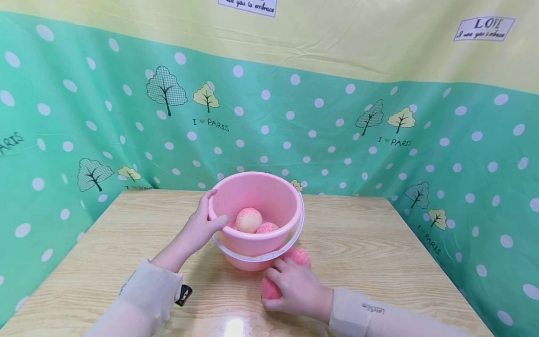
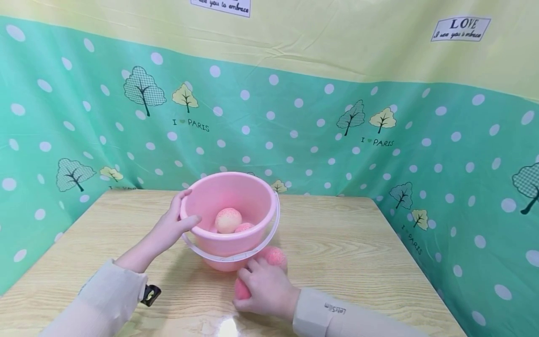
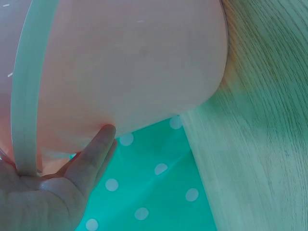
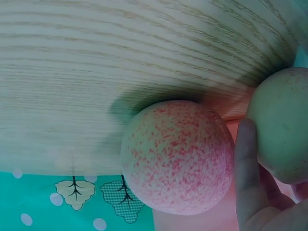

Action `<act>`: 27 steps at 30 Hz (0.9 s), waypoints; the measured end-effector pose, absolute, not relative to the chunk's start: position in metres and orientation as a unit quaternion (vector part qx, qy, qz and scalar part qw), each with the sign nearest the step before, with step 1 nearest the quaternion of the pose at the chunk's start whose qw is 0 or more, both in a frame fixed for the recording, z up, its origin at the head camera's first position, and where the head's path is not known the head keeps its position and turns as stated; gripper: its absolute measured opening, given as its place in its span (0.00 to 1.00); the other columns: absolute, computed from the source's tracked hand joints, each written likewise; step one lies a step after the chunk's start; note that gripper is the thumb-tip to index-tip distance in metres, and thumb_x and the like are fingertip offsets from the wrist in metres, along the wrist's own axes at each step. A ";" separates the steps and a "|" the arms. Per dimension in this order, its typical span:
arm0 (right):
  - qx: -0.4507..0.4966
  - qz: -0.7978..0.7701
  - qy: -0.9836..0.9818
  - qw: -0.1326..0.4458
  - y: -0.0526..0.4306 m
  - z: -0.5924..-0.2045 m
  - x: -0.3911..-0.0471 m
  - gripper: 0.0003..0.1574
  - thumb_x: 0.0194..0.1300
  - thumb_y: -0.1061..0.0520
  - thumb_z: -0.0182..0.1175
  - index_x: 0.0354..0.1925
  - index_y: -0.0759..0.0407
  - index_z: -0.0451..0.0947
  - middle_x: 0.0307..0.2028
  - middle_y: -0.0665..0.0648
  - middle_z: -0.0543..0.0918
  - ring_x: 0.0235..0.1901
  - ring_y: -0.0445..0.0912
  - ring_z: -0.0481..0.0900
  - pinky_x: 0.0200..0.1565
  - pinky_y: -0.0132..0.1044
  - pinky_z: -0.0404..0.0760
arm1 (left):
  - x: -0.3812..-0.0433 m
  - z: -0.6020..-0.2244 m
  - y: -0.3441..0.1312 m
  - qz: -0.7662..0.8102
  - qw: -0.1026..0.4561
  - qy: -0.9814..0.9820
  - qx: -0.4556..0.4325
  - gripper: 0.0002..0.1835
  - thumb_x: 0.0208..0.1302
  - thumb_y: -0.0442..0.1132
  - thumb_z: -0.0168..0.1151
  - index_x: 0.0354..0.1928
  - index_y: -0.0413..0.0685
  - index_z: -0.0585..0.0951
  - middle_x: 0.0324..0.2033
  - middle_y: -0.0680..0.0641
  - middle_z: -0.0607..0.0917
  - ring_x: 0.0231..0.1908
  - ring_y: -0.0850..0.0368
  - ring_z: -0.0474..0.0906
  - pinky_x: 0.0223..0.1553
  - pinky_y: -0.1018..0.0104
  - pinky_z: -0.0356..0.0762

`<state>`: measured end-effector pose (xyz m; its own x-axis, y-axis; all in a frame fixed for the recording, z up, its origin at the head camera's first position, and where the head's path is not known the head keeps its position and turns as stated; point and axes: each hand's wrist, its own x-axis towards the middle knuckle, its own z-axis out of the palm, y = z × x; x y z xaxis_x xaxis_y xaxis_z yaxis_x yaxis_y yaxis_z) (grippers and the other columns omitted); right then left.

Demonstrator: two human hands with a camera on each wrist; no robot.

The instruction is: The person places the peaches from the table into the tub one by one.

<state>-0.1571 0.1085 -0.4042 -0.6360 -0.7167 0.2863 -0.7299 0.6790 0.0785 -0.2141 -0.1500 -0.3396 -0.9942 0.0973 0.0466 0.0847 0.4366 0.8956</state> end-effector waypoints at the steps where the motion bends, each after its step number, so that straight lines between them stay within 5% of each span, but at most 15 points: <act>1: 0.401 0.022 -0.904 0.147 0.108 -0.405 -0.157 0.24 0.48 0.33 0.59 0.38 0.45 0.76 0.39 0.46 0.76 0.41 0.43 0.73 0.34 0.34 0.77 | -0.214 -0.340 -0.150 0.528 0.006 0.848 0.053 0.46 0.58 0.49 0.57 0.72 0.59 0.42 0.68 0.39 0.56 0.64 0.41 0.59 0.60 0.43 0.62; 27: 0.393 0.037 -0.916 0.077 0.103 -0.417 -0.158 0.28 0.53 0.32 0.56 0.45 0.47 0.76 0.38 0.46 0.75 0.35 0.40 0.72 0.33 0.31 0.76 | -0.214 -0.340 -0.149 0.526 0.006 0.849 0.053 0.46 0.58 0.49 0.57 0.72 0.59 0.41 0.68 0.39 0.56 0.64 0.41 0.59 0.60 0.43 0.62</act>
